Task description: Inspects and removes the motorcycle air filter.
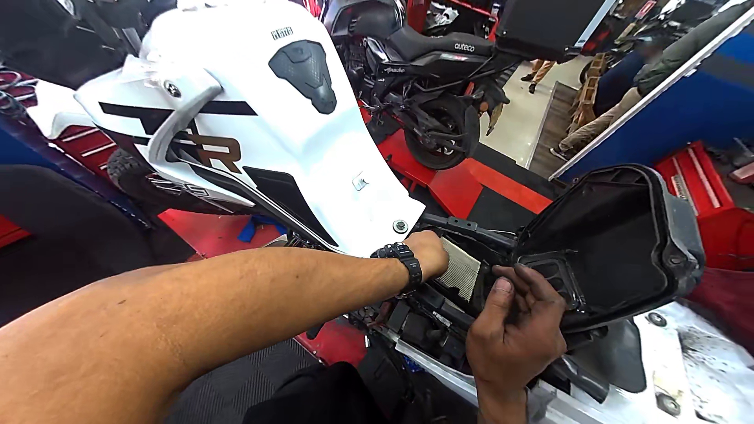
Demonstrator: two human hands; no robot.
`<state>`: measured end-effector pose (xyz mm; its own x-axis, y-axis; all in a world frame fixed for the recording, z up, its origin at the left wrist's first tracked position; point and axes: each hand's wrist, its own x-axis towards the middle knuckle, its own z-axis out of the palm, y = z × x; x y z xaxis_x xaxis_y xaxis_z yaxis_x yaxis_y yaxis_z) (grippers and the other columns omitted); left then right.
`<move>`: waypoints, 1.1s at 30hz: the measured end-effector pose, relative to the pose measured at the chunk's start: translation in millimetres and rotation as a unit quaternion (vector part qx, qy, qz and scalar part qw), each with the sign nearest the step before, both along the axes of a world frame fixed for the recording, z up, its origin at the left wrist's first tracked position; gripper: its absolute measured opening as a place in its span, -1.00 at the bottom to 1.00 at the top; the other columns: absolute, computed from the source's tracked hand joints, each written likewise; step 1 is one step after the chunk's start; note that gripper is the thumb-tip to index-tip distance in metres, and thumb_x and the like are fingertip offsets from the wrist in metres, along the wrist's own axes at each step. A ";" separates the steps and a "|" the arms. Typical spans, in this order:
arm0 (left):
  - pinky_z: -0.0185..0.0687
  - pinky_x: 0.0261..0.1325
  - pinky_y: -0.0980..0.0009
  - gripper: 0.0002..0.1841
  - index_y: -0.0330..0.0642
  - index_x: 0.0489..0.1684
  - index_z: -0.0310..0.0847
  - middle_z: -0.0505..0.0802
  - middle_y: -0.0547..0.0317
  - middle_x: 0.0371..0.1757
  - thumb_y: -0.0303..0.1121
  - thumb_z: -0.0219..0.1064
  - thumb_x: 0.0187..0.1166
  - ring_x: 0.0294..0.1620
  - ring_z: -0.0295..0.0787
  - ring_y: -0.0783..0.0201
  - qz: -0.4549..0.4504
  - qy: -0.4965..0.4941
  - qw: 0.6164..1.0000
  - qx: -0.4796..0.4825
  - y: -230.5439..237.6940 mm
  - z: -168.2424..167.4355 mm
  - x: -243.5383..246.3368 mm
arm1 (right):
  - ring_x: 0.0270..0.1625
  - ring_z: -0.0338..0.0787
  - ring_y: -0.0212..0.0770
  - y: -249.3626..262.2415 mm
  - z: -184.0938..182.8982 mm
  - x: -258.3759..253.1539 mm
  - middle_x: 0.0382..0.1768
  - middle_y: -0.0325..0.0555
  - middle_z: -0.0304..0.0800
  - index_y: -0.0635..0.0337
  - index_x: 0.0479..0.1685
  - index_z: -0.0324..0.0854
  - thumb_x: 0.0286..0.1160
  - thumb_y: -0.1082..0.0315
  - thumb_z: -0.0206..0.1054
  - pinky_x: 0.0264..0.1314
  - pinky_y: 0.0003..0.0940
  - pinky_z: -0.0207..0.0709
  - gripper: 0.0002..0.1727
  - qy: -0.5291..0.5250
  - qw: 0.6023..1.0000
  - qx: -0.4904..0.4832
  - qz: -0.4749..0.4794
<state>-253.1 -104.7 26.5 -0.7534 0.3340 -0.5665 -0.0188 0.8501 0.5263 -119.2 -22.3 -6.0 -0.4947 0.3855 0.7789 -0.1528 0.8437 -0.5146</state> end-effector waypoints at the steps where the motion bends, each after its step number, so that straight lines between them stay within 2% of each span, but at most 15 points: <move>1: 0.68 0.06 -0.16 -0.68 -0.36 -0.17 0.66 0.81 -0.26 -0.01 -0.24 0.15 0.72 0.07 0.81 -0.13 0.002 -0.004 1.000 0.003 0.4 2.8 -2.6 | 0.03 0.86 -0.32 1.2 3.0 0.5 -0.03 0.00 0.87 0.45 0.20 0.59 0.69 0.33 0.15 0.13 -0.39 0.77 -0.65 -0.019 1.000 -0.003 0.004; 3: 0.67 0.02 -0.15 -0.68 -0.37 -0.17 0.65 0.80 -0.27 -0.04 -0.25 0.13 0.71 0.03 0.80 -0.13 0.006 -0.013 1.000 0.008 0.0 6.6 -5.8 | 0.05 0.86 -0.34 3.5 8.8 2.6 -0.01 -0.02 0.87 0.45 0.24 0.57 0.70 0.32 0.12 0.13 -0.40 0.77 -0.64 -0.036 0.999 -0.017 0.014; 8: 0.66 -0.04 -0.15 -0.67 -0.35 -0.15 0.63 0.79 -0.24 -0.10 -0.21 0.13 0.71 -0.06 0.79 -0.11 0.038 -0.034 0.998 0.038 -3.3 0.9 -5.9 | 0.17 0.83 -0.32 11.7 23.4 9.3 0.12 0.04 0.82 0.55 0.41 0.32 0.70 0.35 0.08 0.25 -0.41 0.75 -0.54 -0.031 0.995 -0.076 0.058; 10: 0.64 -0.13 -0.15 -0.66 -0.35 -0.18 0.63 0.78 -0.26 -0.18 -0.20 0.13 0.72 -0.15 0.77 -0.13 0.074 -0.033 0.994 0.070 -5.9 -6.0 1.0 | 0.23 0.81 -0.28 14.7 29.1 10.9 0.18 0.00 0.78 0.49 0.45 0.25 0.70 0.35 0.08 0.32 -0.38 0.72 -0.53 -0.021 0.990 -0.108 0.086; 12: 0.66 -0.10 -0.17 -0.64 -0.34 -0.14 0.65 0.79 -0.25 -0.16 -0.16 0.11 0.74 -0.14 0.78 -0.15 0.104 -0.037 0.990 0.091 -5.8 -16.6 3.2 | 0.26 0.80 -0.25 17.2 31.9 11.6 0.21 -0.03 0.77 0.44 0.48 0.21 0.70 0.33 0.10 0.36 -0.34 0.71 -0.52 -0.013 0.987 -0.127 0.096; 18: 0.67 0.03 -0.17 -0.62 -0.30 0.06 0.65 0.79 -0.24 -0.04 -0.13 0.11 0.78 0.00 0.78 -0.13 0.165 -0.070 0.973 0.146 -7.4 -30.0 -0.7 | 0.31 0.79 -0.20 21.5 29.8 8.8 0.25 -0.02 0.77 0.37 0.51 0.21 0.72 0.32 0.14 0.39 -0.31 0.72 -0.52 0.000 0.989 -0.116 0.087; 24: 0.66 0.06 -0.14 -0.64 -0.29 0.12 0.62 0.79 -0.23 0.01 -0.17 0.08 0.79 0.05 0.77 -0.11 0.150 -0.084 0.975 0.138 -7.3 -30.5 -4.3 | 0.34 0.79 -0.19 22.3 28.6 6.3 0.24 -0.04 0.78 0.37 0.49 0.22 0.73 0.33 0.13 0.41 -0.29 0.73 -0.54 0.010 0.992 -0.097 0.084; 27: 0.66 0.04 -0.14 -0.66 -0.29 0.05 0.61 0.78 -0.22 -0.02 -0.18 0.08 0.78 0.03 0.77 -0.11 0.147 -0.091 0.977 0.127 -5.5 -26.6 -4.5 | 0.35 0.78 -0.21 21.8 27.8 5.7 0.26 -0.04 0.77 0.35 0.49 0.20 0.74 0.32 0.13 0.43 -0.30 0.71 -0.54 0.001 0.993 -0.088 0.081; 31: 0.66 -0.01 -0.13 -0.67 -0.28 0.02 0.61 0.78 -0.21 -0.04 -0.17 0.09 0.76 0.00 0.77 -0.09 0.171 -0.106 0.969 0.141 -4.9 -22.8 -3.3 | 0.32 0.79 -0.25 19.3 24.7 2.7 0.22 -0.04 0.79 0.39 0.48 0.23 0.72 0.33 0.14 0.39 -0.35 0.73 -0.54 0.002 0.995 -0.075 0.067; 33: 0.66 0.05 -0.14 -0.64 -0.28 0.08 0.61 0.79 -0.21 -0.01 -0.15 0.07 0.79 0.04 0.77 -0.09 0.176 -0.099 0.967 0.156 -6.1 -27.2 -0.9 | 0.29 0.80 -0.26 18.4 24.0 2.4 0.21 0.00 0.79 0.44 0.47 0.23 0.71 0.34 0.14 0.35 -0.36 0.74 -0.53 -0.006 0.996 -0.069 0.058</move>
<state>-254.0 -110.8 -0.7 -0.7381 0.2546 -0.6248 -0.4054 0.5729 0.7124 -116.8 -3.9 18.0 -0.5520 0.4270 0.7163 -0.2385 0.7423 -0.6262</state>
